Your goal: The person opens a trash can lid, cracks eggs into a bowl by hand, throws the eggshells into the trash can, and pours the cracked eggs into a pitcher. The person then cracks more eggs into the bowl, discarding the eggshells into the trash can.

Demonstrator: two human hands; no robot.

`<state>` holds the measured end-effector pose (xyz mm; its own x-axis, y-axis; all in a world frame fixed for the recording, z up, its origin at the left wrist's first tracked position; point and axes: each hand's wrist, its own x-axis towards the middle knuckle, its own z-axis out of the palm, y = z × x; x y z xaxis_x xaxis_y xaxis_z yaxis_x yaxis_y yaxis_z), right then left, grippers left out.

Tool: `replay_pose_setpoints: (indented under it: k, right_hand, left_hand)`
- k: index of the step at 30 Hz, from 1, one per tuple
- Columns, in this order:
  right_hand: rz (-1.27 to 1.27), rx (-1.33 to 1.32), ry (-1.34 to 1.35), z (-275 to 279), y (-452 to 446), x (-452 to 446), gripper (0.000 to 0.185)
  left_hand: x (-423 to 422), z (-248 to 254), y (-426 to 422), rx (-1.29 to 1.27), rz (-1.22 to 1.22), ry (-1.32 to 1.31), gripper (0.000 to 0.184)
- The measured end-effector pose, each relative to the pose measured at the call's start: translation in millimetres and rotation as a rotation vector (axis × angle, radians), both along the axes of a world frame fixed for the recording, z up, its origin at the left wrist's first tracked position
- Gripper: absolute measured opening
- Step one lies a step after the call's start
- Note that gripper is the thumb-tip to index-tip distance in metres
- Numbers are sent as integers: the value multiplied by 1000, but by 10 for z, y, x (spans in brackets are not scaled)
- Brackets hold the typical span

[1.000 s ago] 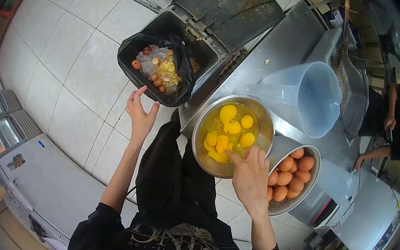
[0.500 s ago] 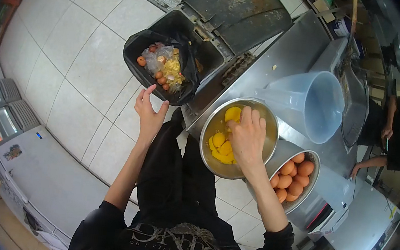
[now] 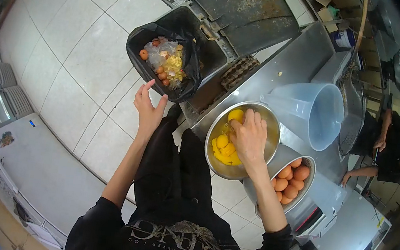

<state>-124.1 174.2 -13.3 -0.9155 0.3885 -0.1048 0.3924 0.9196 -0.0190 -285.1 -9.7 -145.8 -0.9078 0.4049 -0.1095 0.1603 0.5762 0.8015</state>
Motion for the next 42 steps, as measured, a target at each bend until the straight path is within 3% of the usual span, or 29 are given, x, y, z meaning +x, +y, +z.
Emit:
replay_pose_setpoints:
  k: [28, 34, 36, 42]
  right_hand:
    - [83, -292, -65, 51, -44, -45, 26]
    - [82, -358, -29, 63, -31, -49, 22]
    - [75, -387, -34, 66, -21, -51, 22]
    - [16, -536, 34, 41, -14, -43, 22]
  left_hand:
    - [34, -56, -53, 96, -28, -75, 56]
    - [108, 102, -25, 173, -62, -28, 45]
    - [226, 380, 21, 376, -126, -533, 35]
    - [472, 861, 87, 431, -319, -722, 25]
